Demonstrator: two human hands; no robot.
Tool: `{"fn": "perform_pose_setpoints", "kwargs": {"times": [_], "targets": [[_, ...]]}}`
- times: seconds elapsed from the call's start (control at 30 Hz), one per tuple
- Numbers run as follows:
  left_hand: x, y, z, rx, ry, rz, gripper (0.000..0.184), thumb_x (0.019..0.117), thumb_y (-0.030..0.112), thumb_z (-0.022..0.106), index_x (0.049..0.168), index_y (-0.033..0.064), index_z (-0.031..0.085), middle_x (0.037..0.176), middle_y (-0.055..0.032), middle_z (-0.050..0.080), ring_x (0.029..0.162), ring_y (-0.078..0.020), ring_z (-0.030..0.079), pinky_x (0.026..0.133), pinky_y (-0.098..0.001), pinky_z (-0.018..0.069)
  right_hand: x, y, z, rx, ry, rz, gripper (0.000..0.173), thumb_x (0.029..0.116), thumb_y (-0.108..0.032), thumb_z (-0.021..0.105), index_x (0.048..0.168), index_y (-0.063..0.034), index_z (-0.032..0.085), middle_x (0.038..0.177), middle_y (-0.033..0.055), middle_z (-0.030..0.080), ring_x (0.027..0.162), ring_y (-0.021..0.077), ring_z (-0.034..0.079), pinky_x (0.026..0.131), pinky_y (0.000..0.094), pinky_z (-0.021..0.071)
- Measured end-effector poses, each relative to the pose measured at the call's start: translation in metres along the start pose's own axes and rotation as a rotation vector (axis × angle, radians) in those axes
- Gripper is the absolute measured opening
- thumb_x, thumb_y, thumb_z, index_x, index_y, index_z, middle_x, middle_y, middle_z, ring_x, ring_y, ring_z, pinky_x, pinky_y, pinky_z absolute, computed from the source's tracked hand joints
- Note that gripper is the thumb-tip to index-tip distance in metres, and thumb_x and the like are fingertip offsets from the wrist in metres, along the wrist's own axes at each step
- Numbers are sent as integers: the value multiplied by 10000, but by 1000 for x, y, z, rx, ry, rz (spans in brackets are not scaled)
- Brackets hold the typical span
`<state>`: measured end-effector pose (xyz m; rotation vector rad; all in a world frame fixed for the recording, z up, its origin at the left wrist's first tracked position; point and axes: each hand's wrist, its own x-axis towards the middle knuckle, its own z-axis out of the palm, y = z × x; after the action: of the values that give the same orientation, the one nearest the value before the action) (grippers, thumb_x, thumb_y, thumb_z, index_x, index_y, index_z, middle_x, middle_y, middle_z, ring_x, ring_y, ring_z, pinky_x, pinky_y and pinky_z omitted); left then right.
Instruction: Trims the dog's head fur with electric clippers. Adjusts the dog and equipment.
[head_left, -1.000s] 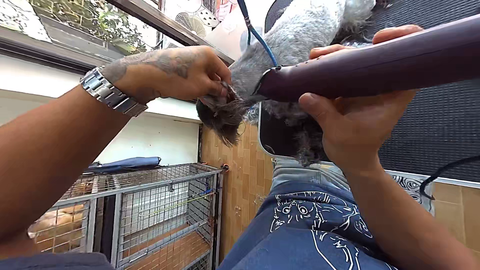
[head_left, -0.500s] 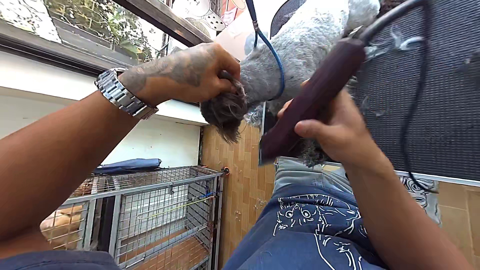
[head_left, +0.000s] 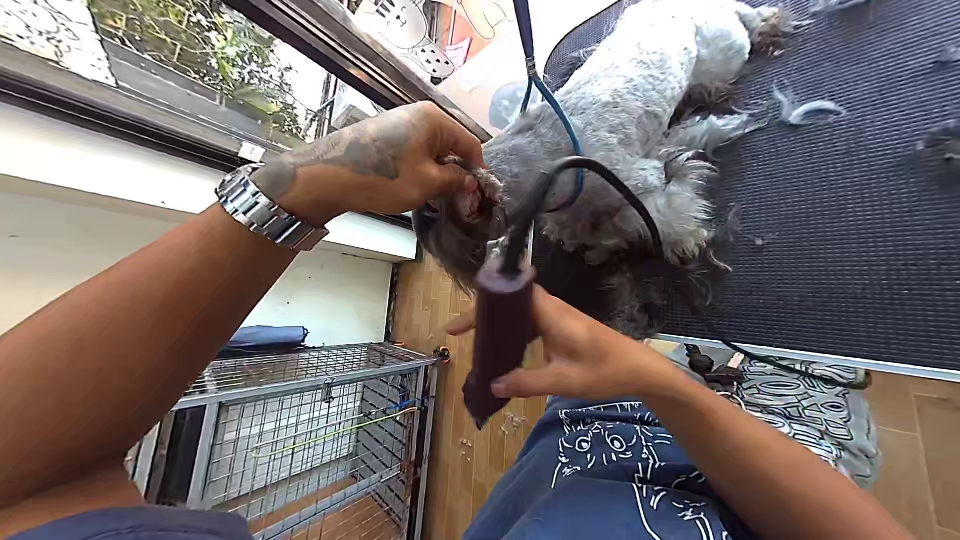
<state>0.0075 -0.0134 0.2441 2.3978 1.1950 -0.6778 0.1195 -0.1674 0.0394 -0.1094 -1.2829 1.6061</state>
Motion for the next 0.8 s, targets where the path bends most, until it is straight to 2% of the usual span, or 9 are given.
{"fn": "perform_pose_setpoints", "kwargs": {"times": [0.07,0.1,0.17,0.23,0.33,0.4,0.47,0.63,0.8], "targets": [[-4,-7,2,43,48,21,130,1001,149,612,925,142,718,737,55,658,648,-13,592,603,-221,476,-19,-1,6,71,289,-23,598,891,-218,770,1384,-79,461,1187,28,722,1029,147,717,846,326,625],[-6,-11,3,46,69,32,128,997,148,612,929,137,720,742,56,659,656,-7,592,612,-215,479,-24,-4,5,68,420,-51,613,896,-247,776,1395,-110,448,1197,21,716,1045,162,715,867,339,625],[-8,-16,7,23,82,30,131,995,146,615,945,125,733,760,44,670,675,-13,603,633,-221,491,-29,-14,-6,12,535,-127,689,873,-109,780,1433,-144,380,1275,41,682,1121,209,694,930,384,613],[-8,-18,8,-1,85,24,127,994,149,622,951,122,739,758,40,683,670,-10,618,633,-211,509,-29,-27,-20,-134,608,-223,737,837,-4,785,1421,-126,353,1297,43,675,1172,217,680,968,374,606],[-9,-21,10,-49,78,51,123,993,134,622,958,107,737,748,39,688,662,2,627,626,-182,517,-17,-32,-31,-262,822,-506,660,826,-29,832,1306,-94,383,1243,62,679,1171,258,683,990,419,605],[-11,-23,11,-64,75,80,122,990,128,623,957,107,738,755,48,684,666,19,616,625,-159,508,-3,-29,-32,-351,929,-632,605,842,-30,821,1256,-69,382,1239,59,658,1196,241,666,1001,404,600],[-12,-22,12,-95,62,71,126,996,130,623,958,106,740,768,42,700,682,11,637,636,-163,527,9,-23,-23,-411,919,-696,575,853,-14,804,1269,-30,408,1254,89,646,1210,245,646,994,409,587],[-13,-16,14,-137,42,40,140,1004,121,609,942,104,733,724,38,677,635,-5,623,591,-172,522,33,9,-6,-353,950,-779,583,798,-34,861,1232,-73,474,1187,62,688,1174,238,674,985,432,596],[-12,-10,12,-143,55,-17,131,1007,146,620,957,109,734,726,48,678,634,9,633,588,-155,538,35,22,-1,-325,953,-790,546,809,-26,849,1224,-97,502,1162,25,694,1163,200,674,1004,416,582]]}}
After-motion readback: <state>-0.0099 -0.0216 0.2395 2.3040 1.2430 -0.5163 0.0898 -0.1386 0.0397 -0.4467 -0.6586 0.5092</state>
